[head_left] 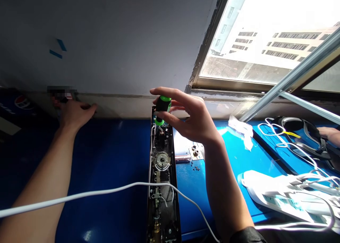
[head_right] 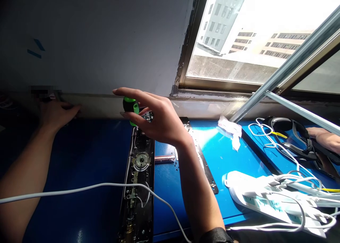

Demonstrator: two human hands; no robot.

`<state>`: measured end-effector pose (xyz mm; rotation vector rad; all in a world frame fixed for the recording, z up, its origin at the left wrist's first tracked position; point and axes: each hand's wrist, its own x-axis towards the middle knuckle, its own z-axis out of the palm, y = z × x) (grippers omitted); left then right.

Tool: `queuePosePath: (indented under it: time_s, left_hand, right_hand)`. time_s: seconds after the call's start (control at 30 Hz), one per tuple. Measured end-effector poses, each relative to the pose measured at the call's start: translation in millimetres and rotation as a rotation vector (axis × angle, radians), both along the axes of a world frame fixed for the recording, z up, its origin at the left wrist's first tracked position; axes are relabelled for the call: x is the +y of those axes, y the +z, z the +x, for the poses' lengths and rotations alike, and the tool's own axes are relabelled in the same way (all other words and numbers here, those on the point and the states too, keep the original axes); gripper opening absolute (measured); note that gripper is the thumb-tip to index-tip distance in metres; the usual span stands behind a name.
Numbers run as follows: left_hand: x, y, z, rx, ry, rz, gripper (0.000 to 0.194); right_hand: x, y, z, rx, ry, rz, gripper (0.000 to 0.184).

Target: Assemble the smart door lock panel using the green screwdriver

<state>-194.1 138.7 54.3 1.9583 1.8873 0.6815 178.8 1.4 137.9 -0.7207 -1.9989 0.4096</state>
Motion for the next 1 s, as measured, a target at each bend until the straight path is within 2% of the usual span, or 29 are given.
queuePosePath:
  time_s: [0.1, 0.13, 0.17, 0.23, 0.37, 0.43, 0.5, 0.6, 0.7, 1.0]
  left_hand:
    - [-4, 7.6, 10, 0.082, 0.275, 0.311, 0.050]
    - [-6, 10.0, 14, 0.107, 0.282, 0.360, 0.050]
    - [-8, 12.1, 20, 0.127, 0.230, 0.377, 0.051]
    - [-12, 15.8, 31, 0.142, 0.115, 0.331, 0.048]
    - [-22, 25.7, 57, 0.142, -0.035, 0.272, 0.048]
    - [-29, 32.5, 71, 0.145, -0.255, 0.099, 0.053]
    - [-37, 38.0, 83, 0.135, -0.420, -0.056, 0.055]
    - [-45, 40.4, 94, 0.146, -0.562, -0.270, 0.067]
    - [-48, 38.6, 97, 0.156, -0.609, -0.405, 0.084]
    - [-47, 39.2, 91, 0.165, -0.566, -0.405, 0.091]
  right_hand:
    - [-2, 0.9, -1, 0.001, -0.017, -0.035, 0.043]
    - [-2, 1.1, -1, 0.003, -0.021, -0.046, 0.042]
    - [-3, 1.2, -1, 0.007, -0.023, -0.053, 0.042]
    - [-3, 1.0, 0, 0.010, -0.024, -0.059, 0.042]
    - [-4, 1.1, 0, -0.003, -0.025, -0.063, 0.043]
    - [-5, 1.8, 0, -0.014, -0.032, -0.060, 0.043]
    - [-5, 2.8, 0, -0.014, -0.038, -0.057, 0.042]
    - [-6, 3.7, -1, -0.002, -0.027, -0.053, 0.041]
    - [-7, 3.9, -2, 0.001, -0.028, -0.069, 0.042]
    - [-7, 4.6, -1, -0.022, -0.039, -0.076, 0.040]
